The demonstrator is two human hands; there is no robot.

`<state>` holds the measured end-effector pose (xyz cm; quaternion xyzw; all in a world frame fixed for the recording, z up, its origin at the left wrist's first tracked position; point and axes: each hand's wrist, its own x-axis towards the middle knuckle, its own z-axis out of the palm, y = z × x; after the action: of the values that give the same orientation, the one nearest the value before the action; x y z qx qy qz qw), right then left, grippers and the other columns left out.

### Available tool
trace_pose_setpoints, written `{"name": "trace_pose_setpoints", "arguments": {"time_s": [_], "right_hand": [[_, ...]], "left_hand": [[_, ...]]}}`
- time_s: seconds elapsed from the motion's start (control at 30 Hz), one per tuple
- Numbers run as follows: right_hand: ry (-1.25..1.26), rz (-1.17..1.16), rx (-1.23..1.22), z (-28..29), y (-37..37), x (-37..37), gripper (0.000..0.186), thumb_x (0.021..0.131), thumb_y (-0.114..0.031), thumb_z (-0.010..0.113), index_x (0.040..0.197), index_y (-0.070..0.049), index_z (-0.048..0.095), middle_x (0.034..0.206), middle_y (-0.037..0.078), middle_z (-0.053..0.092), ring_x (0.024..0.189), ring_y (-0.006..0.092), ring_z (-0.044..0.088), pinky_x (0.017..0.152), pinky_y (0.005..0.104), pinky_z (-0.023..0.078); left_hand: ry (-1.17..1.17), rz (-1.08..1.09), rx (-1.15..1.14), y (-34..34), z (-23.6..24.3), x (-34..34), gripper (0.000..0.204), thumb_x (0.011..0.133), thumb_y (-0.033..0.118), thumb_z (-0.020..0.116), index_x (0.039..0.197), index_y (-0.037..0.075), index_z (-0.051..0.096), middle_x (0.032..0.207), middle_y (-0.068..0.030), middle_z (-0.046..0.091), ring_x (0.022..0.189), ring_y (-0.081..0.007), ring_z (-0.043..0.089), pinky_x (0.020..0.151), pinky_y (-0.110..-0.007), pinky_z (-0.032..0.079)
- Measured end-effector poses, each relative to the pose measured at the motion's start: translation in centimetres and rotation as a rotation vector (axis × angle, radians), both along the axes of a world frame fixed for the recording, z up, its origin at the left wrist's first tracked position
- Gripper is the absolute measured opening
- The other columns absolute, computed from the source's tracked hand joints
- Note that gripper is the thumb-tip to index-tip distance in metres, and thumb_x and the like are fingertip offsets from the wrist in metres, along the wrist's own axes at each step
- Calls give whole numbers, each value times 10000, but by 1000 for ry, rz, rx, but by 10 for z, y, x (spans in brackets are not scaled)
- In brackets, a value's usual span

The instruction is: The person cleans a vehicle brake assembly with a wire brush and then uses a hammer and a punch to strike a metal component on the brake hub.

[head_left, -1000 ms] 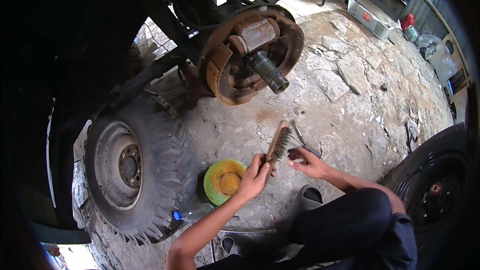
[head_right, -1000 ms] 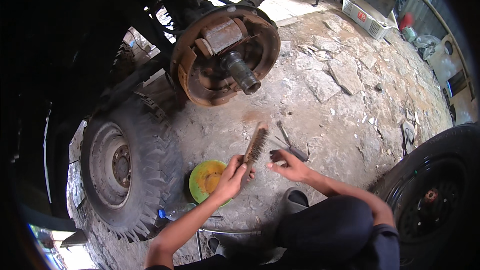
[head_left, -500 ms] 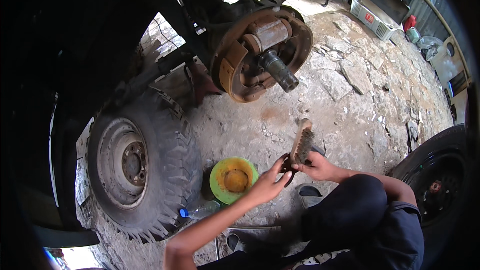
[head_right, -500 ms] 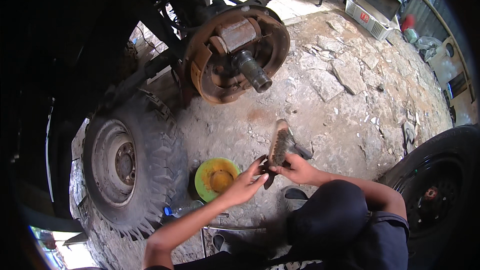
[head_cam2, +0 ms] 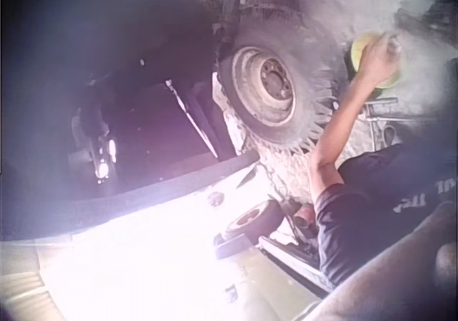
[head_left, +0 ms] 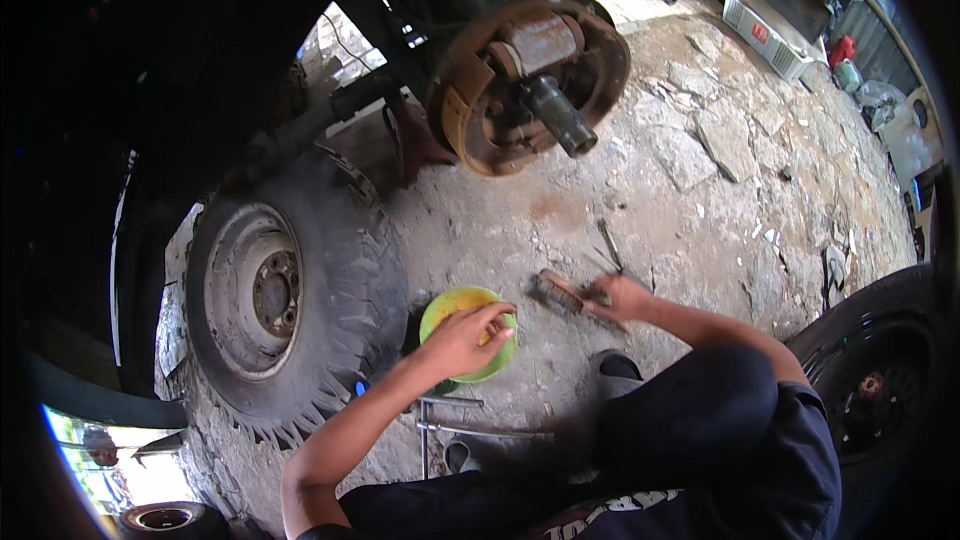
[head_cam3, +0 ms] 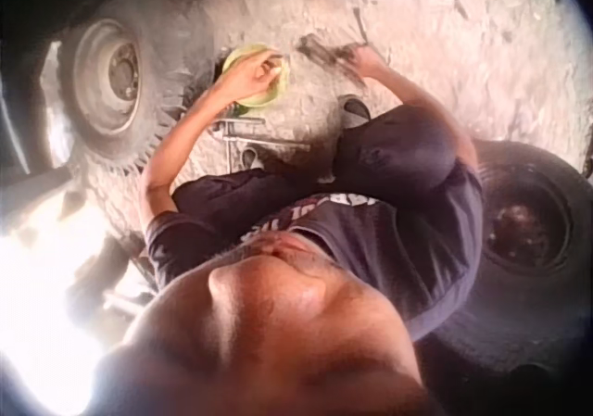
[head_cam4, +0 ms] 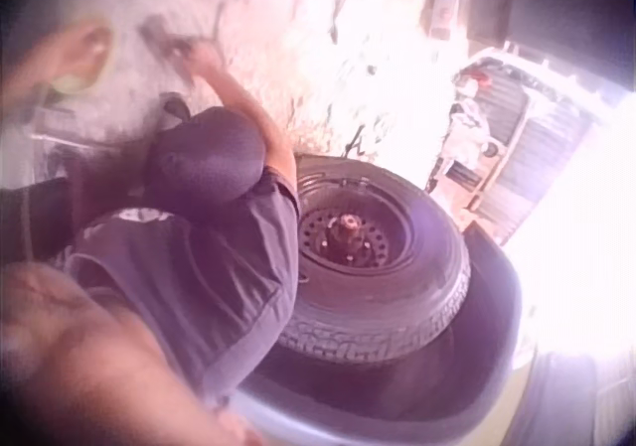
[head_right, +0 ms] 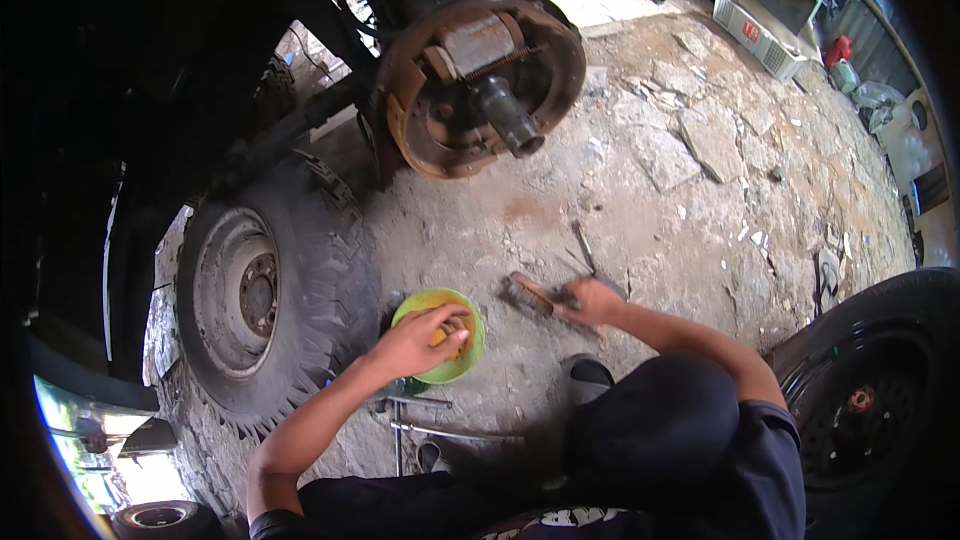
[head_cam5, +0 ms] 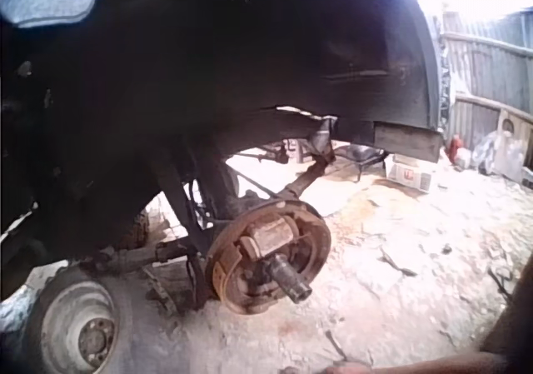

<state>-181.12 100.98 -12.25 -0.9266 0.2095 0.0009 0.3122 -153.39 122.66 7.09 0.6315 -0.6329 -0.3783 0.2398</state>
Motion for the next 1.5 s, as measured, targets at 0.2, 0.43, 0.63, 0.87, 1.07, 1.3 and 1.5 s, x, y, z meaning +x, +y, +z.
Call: {"name": "trace_pose_setpoints", "arguments": {"time_s": [0.2, 0.43, 0.63, 0.87, 1.07, 1.3, 1.5], "right_hand": [[-359, -678, -209, -15, -50, -11, 184, 851, -147, 669, 951, -16, 587, 887, 206, 616, 835, 385, 615, 743, 460, 502], [-80, -692, -138, -29, -43, -17, 269, 822, -271, 717, 930, -38, 637, 923, 188, 623, 870, 366, 619, 774, 442, 501], [77, -587, -335, -22, -33, -19, 268, 825, -275, 696, 985, -71, 626, 1004, 142, 597, 966, 353, 580, 871, 462, 413], [-210, -328, 61, -7, -28, -21, 236, 831, -206, 703, 974, -42, 611, 978, 176, 602, 853, 419, 611, 725, 477, 502], [-111, -681, -184, -32, -30, -2, 316, 819, -241, 723, 917, 19, 573, 940, 232, 600, 900, 421, 610, 777, 483, 505], [-139, -680, -164, 0, -77, -14, 228, 885, -213, 649, 935, 1, 588, 841, 241, 639, 789, 426, 633, 690, 517, 499], [-444, -713, -265, 256, -99, -28, 145, 939, -131, 591, 943, 7, 635, 692, 199, 631, 579, 332, 614, 541, 426, 461]], "left_hand": [[73, 243, 9, 21, 1, 9, 295, 939, 205, 616, 1163, 16, 586, 977, -144, 696, 920, -229, 691, 805, -334, 531], [100, 177, 22, -1, -14, -1, 266, 950, 186, 604, 1156, 18, 587, 959, -128, 698, 904, -206, 693, 795, -317, 532], [73, 125, -45, -39, 10, -22, 191, 957, 121, 585, 1103, 4, 622, 865, -85, 699, 794, -142, 674, 765, -289, 530], [366, 424, -130, -41, -14, -10, 133, 977, 108, 556, 1036, 19, 636, 719, -24, 645, 698, -66, 622, 633, -229, 501], [442, 519, -366, -63, 10, -10, 140, 981, 82, 531, 1015, -12, 628, 692, -15, 594, 624, -55, 549, 587, -221, 463], [-45, 485, -808, -89, 74, 26, 205, 961, 126, 570, 1125, 4, 574, 920, -62, 600, 841, -106, 568, 733, -261, 468], [-209, 571, -874, -140, 122, 48, 513, 897, 278, 679, 1294, 15, 490, 1231, -118, 568, 1149, -210, 538, 920, -344, 448]]}}
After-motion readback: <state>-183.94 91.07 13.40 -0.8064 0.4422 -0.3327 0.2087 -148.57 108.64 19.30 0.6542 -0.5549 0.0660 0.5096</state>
